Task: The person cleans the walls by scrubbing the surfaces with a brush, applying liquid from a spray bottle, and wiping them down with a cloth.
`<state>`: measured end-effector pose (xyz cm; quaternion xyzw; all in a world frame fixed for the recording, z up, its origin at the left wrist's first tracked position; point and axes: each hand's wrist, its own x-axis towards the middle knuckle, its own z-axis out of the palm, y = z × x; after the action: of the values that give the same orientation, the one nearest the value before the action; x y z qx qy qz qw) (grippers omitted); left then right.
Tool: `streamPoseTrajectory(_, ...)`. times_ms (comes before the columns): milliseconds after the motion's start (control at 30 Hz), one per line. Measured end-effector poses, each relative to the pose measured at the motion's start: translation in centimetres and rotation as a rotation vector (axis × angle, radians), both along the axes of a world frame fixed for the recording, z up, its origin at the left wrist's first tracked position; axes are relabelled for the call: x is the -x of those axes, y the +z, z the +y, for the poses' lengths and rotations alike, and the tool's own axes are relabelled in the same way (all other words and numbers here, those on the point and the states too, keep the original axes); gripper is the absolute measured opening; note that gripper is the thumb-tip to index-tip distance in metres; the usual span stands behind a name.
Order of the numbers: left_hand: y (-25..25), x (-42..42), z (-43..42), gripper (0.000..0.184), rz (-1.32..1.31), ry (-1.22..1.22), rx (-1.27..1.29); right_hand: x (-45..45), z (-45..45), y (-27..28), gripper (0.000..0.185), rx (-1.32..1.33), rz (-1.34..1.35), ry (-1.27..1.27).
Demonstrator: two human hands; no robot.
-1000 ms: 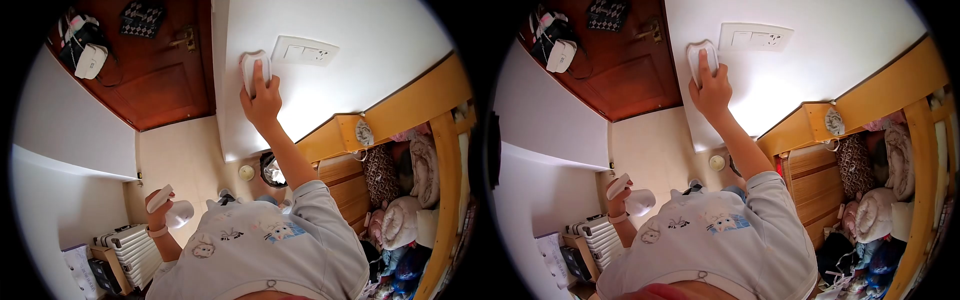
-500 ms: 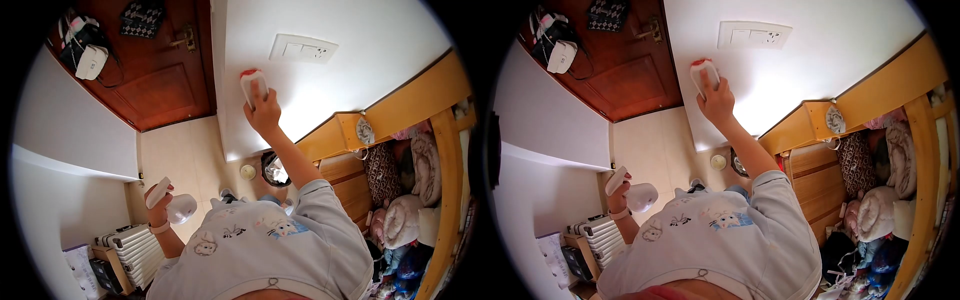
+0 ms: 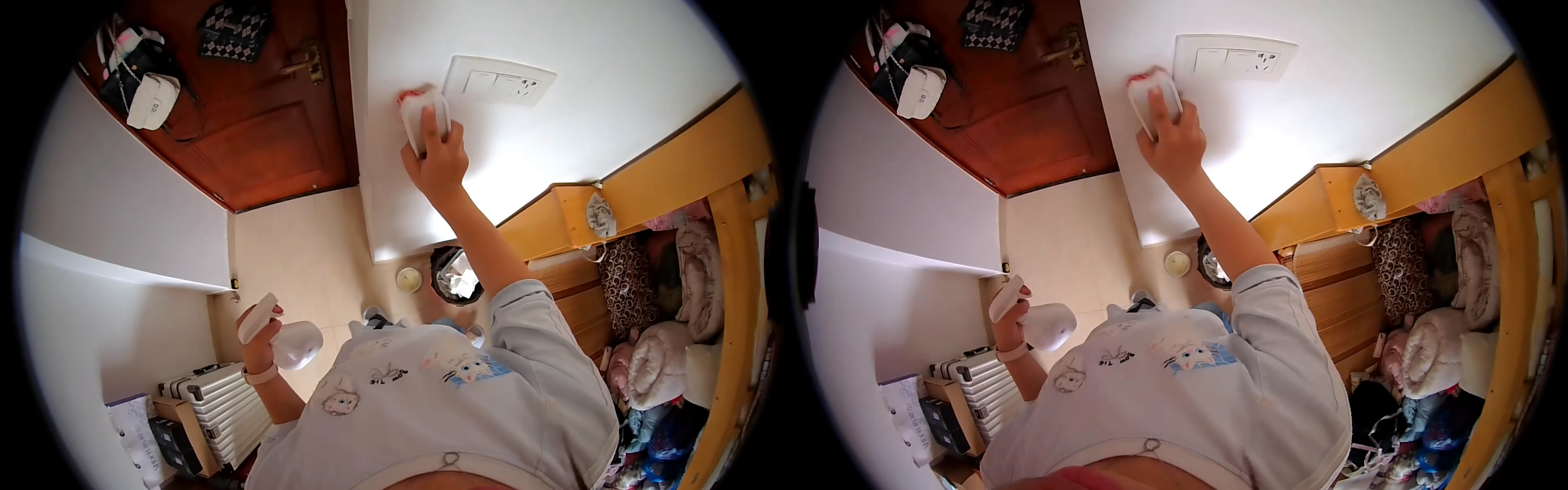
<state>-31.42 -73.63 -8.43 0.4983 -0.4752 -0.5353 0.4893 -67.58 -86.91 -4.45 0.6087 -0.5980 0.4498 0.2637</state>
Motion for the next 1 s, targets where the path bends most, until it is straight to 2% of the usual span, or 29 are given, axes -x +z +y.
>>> streamPoseTrajectory(67, 0.2, 0.0, -0.6, 0.025, 0.012, 0.032, 0.024, 0.7, 0.3, -3.0, 0.071, 0.021, 0.039, 0.022)
streamPoseTrajectory(133, 0.1, -0.2, -0.5, 0.025, -0.022, -0.013, 0.001, 0.3, 1.0, -2.7, 0.070, 0.006, 0.065, 0.048)
streamPoseTrajectory(167, 0.1, -0.2, -0.4, 0.025, -0.024, -0.013, -0.001, 0.2, 0.9, -2.3, 0.070, 0.003, 0.063, 0.047)
streamPoseTrajectory(233, 0.2, 0.1, -0.5, 0.024, 0.018, -0.001, -0.005, -1.3, 1.6, 1.8, 0.071, -0.138, -0.143, 0.036)
streamPoseTrajectory(267, 0.2, 0.3, -0.6, 0.024, 0.014, -0.003, -0.007, -1.0, 1.2, 1.4, 0.071, -0.140, -0.148, 0.034)
streamPoseTrajectory(333, 0.2, 0.3, -0.8, 0.022, 0.016, -0.033, 0.052, -0.2, -0.1, -0.4, 0.071, 0.028, 0.029, -0.021)
streamPoseTrajectory(467, -0.4, -0.1, -0.6, 0.021, 0.008, -0.063, 0.045, -0.3, 1.2, -2.2, 0.069, 0.003, 0.039, 0.026)
streamPoseTrajectory(567, -0.3, 0.1, -0.3, 0.020, 0.011, -0.059, -0.008, -1.4, 2.1, 3.4, 0.070, -0.155, -0.101, 0.039)
streamPoseTrajectory(633, -0.3, 0.2, -0.2, 0.021, 0.075, -0.039, 0.014, -0.4, 1.2, 1.2, 0.071, -0.141, -0.074, 0.013)
streamPoseTrajectory(700, -0.5, -0.3, -0.2, 0.022, 0.054, -0.045, 0.025, 0.2, 0.7, -0.8, 0.071, 0.052, 0.071, 0.002)
streamPoseTrajectory(767, -0.6, -0.4, 0.3, 0.022, 0.030, -0.047, 0.013, 0.8, 1.1, -1.9, 0.071, 0.032, 0.095, 0.021)
streamPoseTrajectory(833, 0.2, -0.5, 0.5, 0.023, -0.014, -0.003, -0.050, -0.4, 1.9, 1.4, 0.073, -0.093, 0.007, 0.003)
streamPoseTrajectory(900, -0.5, -0.9, 0.5, 0.022, 0.029, 0.004, -0.012, -0.5, 1.0, 2.7, 0.074, -0.040, -0.003, 0.022)
streamPoseTrajectory(1000, -0.9, -1.7, 1.1, 0.022, 0.017, 0.017, 0.040, -0.5, 1.6, 0.9, 0.073, 0.009, -0.026, 0.033)
